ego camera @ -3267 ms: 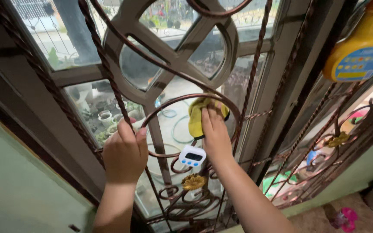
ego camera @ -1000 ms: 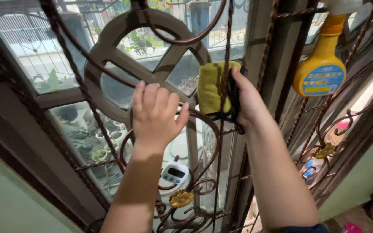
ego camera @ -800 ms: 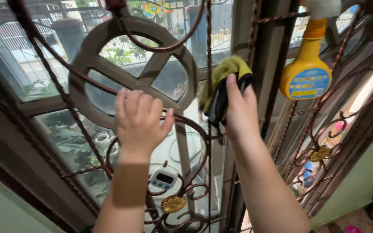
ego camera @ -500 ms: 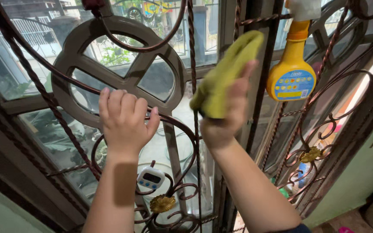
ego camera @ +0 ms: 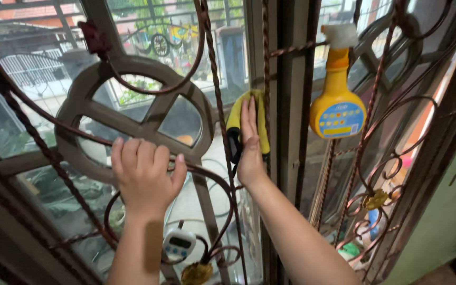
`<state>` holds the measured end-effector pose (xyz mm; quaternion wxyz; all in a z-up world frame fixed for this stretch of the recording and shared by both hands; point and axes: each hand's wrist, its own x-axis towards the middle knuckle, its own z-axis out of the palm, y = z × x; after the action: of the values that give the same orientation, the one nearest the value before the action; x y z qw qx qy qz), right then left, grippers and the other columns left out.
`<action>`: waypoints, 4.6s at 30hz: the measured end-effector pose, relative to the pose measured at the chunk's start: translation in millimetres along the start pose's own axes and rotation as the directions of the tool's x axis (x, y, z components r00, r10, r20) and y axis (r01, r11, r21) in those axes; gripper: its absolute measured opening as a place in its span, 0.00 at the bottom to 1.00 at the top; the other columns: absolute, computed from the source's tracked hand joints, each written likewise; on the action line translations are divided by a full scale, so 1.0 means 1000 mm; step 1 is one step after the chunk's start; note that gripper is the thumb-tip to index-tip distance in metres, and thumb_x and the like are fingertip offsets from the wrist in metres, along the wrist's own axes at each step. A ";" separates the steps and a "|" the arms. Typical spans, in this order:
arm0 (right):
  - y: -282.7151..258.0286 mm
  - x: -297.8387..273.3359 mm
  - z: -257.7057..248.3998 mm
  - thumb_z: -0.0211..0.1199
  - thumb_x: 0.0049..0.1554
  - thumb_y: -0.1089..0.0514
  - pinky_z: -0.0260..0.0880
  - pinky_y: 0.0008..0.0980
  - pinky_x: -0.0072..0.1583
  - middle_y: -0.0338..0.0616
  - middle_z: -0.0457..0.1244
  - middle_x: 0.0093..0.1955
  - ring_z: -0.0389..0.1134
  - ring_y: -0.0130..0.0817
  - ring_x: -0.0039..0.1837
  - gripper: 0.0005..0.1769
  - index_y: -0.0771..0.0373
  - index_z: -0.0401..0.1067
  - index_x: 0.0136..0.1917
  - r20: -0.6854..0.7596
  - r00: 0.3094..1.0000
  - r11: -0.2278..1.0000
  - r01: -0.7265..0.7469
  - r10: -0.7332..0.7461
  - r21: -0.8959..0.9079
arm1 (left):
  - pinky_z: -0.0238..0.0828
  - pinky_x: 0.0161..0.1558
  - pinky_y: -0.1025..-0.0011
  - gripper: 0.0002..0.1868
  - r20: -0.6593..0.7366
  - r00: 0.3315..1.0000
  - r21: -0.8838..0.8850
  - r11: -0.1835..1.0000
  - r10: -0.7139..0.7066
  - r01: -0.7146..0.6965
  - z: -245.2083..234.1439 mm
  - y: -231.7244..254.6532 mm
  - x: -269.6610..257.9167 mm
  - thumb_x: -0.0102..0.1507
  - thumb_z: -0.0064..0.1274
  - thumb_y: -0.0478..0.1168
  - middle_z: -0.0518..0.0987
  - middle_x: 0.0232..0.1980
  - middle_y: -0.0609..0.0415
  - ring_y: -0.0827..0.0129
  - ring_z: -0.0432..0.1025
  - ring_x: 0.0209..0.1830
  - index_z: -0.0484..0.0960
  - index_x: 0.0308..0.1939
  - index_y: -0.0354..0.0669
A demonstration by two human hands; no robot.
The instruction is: The person wipes the metal window grille with a yellow cloth, moving methodically along the bars and decorative elements. They occasionally spray a cleaning solution from a yellow bottle onto the grille before continuing to wipe it down.
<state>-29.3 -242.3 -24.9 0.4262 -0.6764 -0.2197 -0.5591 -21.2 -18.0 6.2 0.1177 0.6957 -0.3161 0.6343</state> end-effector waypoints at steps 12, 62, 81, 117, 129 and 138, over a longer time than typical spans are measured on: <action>-0.009 0.044 -0.012 0.21 0.64 0.20 0.32 0.42 0.85 0.57 0.40 0.89 0.38 0.47 0.90 0.58 0.69 0.46 0.85 0.108 0.980 0.762 -0.199 0.168 0.617 | 0.67 0.73 0.56 0.23 -0.059 0.998 -0.551 0.834 0.003 -0.035 -0.023 0.078 0.033 0.64 0.48 0.32 0.76 0.64 0.34 0.46 0.70 0.70 0.73 0.63 0.25; 0.027 0.277 -0.217 0.48 0.70 0.44 0.63 0.40 0.43 0.47 0.63 0.45 0.62 0.38 0.41 0.23 0.66 0.64 0.64 -0.043 0.956 0.955 -0.288 0.292 0.073 | 0.30 0.76 0.57 0.43 0.456 0.884 0.632 0.661 0.105 -0.404 0.109 0.106 0.265 0.72 0.25 0.62 0.31 0.86 0.51 0.57 0.35 0.84 0.32 0.82 0.43; 0.036 0.268 -0.211 0.45 0.76 0.46 0.55 0.33 0.37 0.34 0.55 0.35 0.54 0.25 0.35 0.17 0.60 0.61 0.54 -0.137 0.986 0.994 -0.102 0.097 -0.034 | 0.30 0.77 0.53 0.49 0.592 0.792 0.430 0.772 0.152 -0.469 0.103 0.115 0.223 0.69 0.33 0.64 0.30 0.82 0.33 0.43 0.30 0.83 0.35 0.80 0.33; 0.023 0.266 -0.205 0.45 0.76 0.50 0.57 0.30 0.37 0.36 0.57 0.34 0.56 0.23 0.35 0.18 0.64 0.62 0.49 -0.171 0.985 0.972 -0.029 -0.012 -0.233 | 0.64 0.60 0.58 0.38 0.223 0.899 0.552 0.711 0.377 -0.435 0.135 0.076 0.251 0.67 0.47 0.37 0.51 0.83 0.38 0.46 0.59 0.67 0.56 0.80 0.33; 0.045 0.268 -0.211 0.46 0.77 0.49 0.59 0.33 0.39 0.38 0.58 0.35 0.59 0.27 0.36 0.18 0.66 0.62 0.51 -0.190 0.977 0.953 0.039 -0.100 -0.302 | 0.58 0.61 0.58 0.40 0.284 0.893 0.611 0.652 0.348 -0.449 0.111 0.074 0.284 0.66 0.46 0.45 0.45 0.85 0.48 0.50 0.57 0.67 0.54 0.82 0.52; 0.056 0.264 -0.214 0.44 0.78 0.53 0.59 0.35 0.43 0.39 0.59 0.38 0.59 0.28 0.39 0.19 0.67 0.64 0.49 -0.172 0.981 0.969 0.043 -0.087 -0.245 | 0.50 0.67 0.50 0.53 0.893 0.391 0.255 0.464 0.224 -0.848 0.066 0.122 0.166 0.62 0.47 0.57 0.37 0.84 0.38 0.40 0.44 0.80 0.37 0.85 0.50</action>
<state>-34.2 -496.2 208.0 0.3409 -0.6615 -0.1330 -0.6547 -40.5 -197.4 125.3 -0.5318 0.7149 -0.2988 0.3419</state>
